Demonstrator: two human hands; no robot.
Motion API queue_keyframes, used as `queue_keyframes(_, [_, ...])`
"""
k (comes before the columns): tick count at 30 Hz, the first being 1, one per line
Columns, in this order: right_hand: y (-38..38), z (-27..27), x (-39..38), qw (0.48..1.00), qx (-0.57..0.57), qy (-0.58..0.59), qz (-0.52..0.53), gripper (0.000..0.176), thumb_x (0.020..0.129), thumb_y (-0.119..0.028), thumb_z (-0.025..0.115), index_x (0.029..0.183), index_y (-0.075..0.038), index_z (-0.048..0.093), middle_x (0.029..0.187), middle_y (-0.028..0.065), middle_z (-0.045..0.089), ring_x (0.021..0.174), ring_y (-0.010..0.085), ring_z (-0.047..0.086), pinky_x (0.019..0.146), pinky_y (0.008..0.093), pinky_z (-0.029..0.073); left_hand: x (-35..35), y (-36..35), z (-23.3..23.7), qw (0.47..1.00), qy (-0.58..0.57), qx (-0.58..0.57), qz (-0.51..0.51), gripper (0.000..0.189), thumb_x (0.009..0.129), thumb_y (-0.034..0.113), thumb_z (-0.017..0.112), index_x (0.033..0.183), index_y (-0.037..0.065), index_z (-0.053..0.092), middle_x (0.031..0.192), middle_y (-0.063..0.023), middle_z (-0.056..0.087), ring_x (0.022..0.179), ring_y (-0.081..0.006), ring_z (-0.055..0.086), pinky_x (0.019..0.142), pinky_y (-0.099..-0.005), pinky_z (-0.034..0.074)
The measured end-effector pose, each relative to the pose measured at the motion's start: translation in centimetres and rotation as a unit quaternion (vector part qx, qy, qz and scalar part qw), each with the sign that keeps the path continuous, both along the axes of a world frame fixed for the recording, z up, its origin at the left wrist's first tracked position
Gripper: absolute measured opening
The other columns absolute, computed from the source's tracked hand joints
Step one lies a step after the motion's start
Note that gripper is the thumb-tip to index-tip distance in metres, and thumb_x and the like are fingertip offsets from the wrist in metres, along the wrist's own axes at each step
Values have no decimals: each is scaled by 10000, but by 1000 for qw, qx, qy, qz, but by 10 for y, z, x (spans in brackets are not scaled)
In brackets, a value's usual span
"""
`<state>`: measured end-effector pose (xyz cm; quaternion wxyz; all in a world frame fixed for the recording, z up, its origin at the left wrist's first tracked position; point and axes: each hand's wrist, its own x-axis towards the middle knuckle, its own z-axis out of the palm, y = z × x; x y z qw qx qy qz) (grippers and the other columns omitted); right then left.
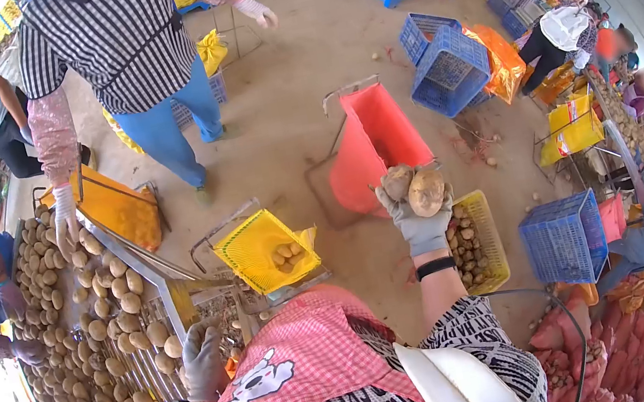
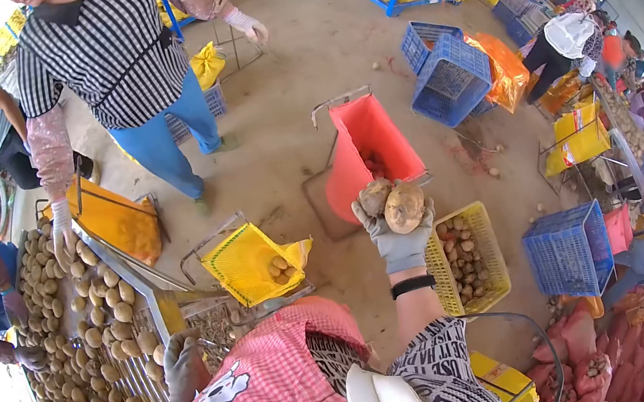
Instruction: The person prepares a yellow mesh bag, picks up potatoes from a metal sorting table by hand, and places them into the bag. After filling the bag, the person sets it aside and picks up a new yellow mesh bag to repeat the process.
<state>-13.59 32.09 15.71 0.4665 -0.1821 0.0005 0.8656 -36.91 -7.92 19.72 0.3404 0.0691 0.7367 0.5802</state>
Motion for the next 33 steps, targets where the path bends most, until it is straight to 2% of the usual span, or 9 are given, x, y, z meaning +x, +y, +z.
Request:
queue_keyframes(9, [31, -10, 44, 996, -47, 27, -77, 720, 801, -619, 493, 1300, -105, 569, 1394, 158, 532, 1271, 465, 485, 1020, 716, 385, 29, 10, 5, 996, 14, -74, -44, 189, 1010, 129, 544, 1126, 13, 638, 1071, -24, 660, 1019, -109, 572, 947, -264, 436])
queue_keyframes(16, [37, -69, 220, 958, -149, -116, -215, 612, 894, -538, 417, 1317, -130, 588, 1390, 105, 560, 1297, 352, 490, 1049, 713, 332, 58, -6, -1, 995, 36, -50, -84, 195, 979, 150, 582, 1087, 5, 654, 943, -16, 663, 850, -109, 570, 784, -279, 480])
queue_keyframes(18, [33, -41, 251, 916, -165, -187, -315, 578, 951, -474, 440, 1369, -85, 527, 1411, 114, 541, 1302, 318, 491, 1107, 555, 386, 69, -22, -21, 995, 68, -41, -60, 184, 965, 142, 596, 1073, 7, 659, 919, -29, 662, 840, -114, 580, 775, -286, 487])
queue_keyframes(21, [25, -49, 265, 934, -150, -224, -235, 568, 956, -457, 464, 1343, -46, 527, 1393, 131, 545, 1261, 307, 529, 1039, 508, 451, 92, -36, -1, 960, 245, -115, -73, 177, 911, 13, 589, 1083, 17, 633, 955, 17, 611, 874, -86, 574, 822, -244, 488])
queue_keyframes(23, [22, -50, 288, 936, -141, -257, -197, 562, 961, -440, 487, 1318, -7, 527, 1375, 147, 550, 1220, 296, 566, 971, 462, 515, 116, -60, -24, 990, 130, 2, 49, 219, 877, -42, 545, 1069, 20, 630, 957, 6, 620, 880, -90, 576, 829, -246, 488])
queue_keyframes(25, [29, -46, 288, 936, -129, -282, -164, 559, 967, -422, 511, 1292, 31, 526, 1357, 164, 555, 1178, 285, 603, 903, 415, 580, 137, -78, -27, 985, 156, -45, 66, 243, 870, -74, 499, 1061, 12, 623, 964, 0, 627, 897, -93, 571, 836, -240, 483])
queue_keyframes(28, [-21, -79, 195, 911, -133, -389, 25, 499, 990, -405, 490, 1300, -18, 544, 1273, 140, 628, 1115, 278, 643, 881, 399, 588, 144, -134, -63, 982, 40, 14, 186, 234, 897, -60, 469, 1055, 15, 625, 952, 4, 626, 842, -79, 562, 781, -231, 489])
queue_keyframes(31, [-60, -102, 123, 868, -98, -415, 253, 454, 999, -376, 493, 1309, -48, 548, 1207, 111, 671, 1060, 263, 670, 863, 384, 591, 174, -169, -68, 963, 45, -98, 247, 98, 932, 34, 592, 1014, 18, 645, 872, -4, 650, 824, -75, 596, 746, -256, 504])
queue_keyframes(33, [-93, -108, 68, 804, -40, -419, 420, 431, 1002, -361, 498, 1313, -67, 550, 1176, 96, 689, 1034, 250, 681, 852, 374, 594, 197, -185, -57, 941, -1, -71, 330, 189, 946, 0, 481, 1054, 25, 634, 847, 24, 609, 760, -65, 534, 687, -237, 485])
